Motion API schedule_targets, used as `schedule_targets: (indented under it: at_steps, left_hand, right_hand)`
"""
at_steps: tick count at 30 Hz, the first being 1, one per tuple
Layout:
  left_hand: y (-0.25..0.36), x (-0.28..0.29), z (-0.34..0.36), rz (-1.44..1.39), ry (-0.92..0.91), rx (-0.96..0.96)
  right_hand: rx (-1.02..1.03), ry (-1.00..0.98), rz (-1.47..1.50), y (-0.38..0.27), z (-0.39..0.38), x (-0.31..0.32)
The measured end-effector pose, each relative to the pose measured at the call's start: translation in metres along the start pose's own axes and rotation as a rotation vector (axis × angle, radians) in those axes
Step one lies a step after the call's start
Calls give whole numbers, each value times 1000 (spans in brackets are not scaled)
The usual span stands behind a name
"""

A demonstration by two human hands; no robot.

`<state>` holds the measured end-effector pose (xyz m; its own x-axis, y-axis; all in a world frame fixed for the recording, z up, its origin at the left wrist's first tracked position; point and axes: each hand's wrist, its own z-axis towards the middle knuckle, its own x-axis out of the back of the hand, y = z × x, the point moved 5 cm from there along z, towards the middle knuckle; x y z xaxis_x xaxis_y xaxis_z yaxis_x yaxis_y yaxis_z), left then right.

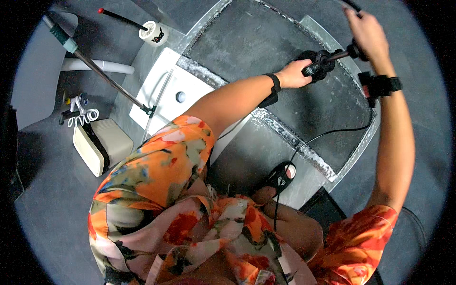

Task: The person applies a cleaning solution from a pump sprayer to the edge of a glass pane and uses a scraper and a small brush to remove debris or old sealant from the frame.

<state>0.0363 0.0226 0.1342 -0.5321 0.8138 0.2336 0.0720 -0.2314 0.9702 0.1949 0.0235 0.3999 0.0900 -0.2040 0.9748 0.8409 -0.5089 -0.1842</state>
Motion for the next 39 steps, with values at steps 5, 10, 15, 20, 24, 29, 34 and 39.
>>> schedule_targets:
  at_steps: [5, 10, 15, 20, 24, 29, 34, 39]
  left_hand:
    - [0, 2, -2, -11, 17, 33]
    - [-1, 0, -3, 11, 53, -1]
    - [-8, -5, 5, -7, 5, 21]
    - [-2, -10, 10, 40, -15, -96]
    - [7, -11, 10, 74, -21, -88]
    - [-6, -11, 12, 70, -27, -20]
    - [-16, -12, 8, 110, -2, -24]
    - [-14, -13, 10, 83, 24, -65]
  right_hand:
    - [37, 80, 88, -7, 8, -4]
    - [-199, -51, 45, 15, -15, -92]
    - [-192, -14, 27, 19, -23, -129]
    - [-31, 58, -12, 17, -36, -112]
    - [-13, 148, -20, -5, -34, -23]
    - [-21, 123, 55, -32, -22, 47]
    - [-105, 140, 172, -11, -44, -28]
    - [-200, 20, 242, 2, -40, -72]
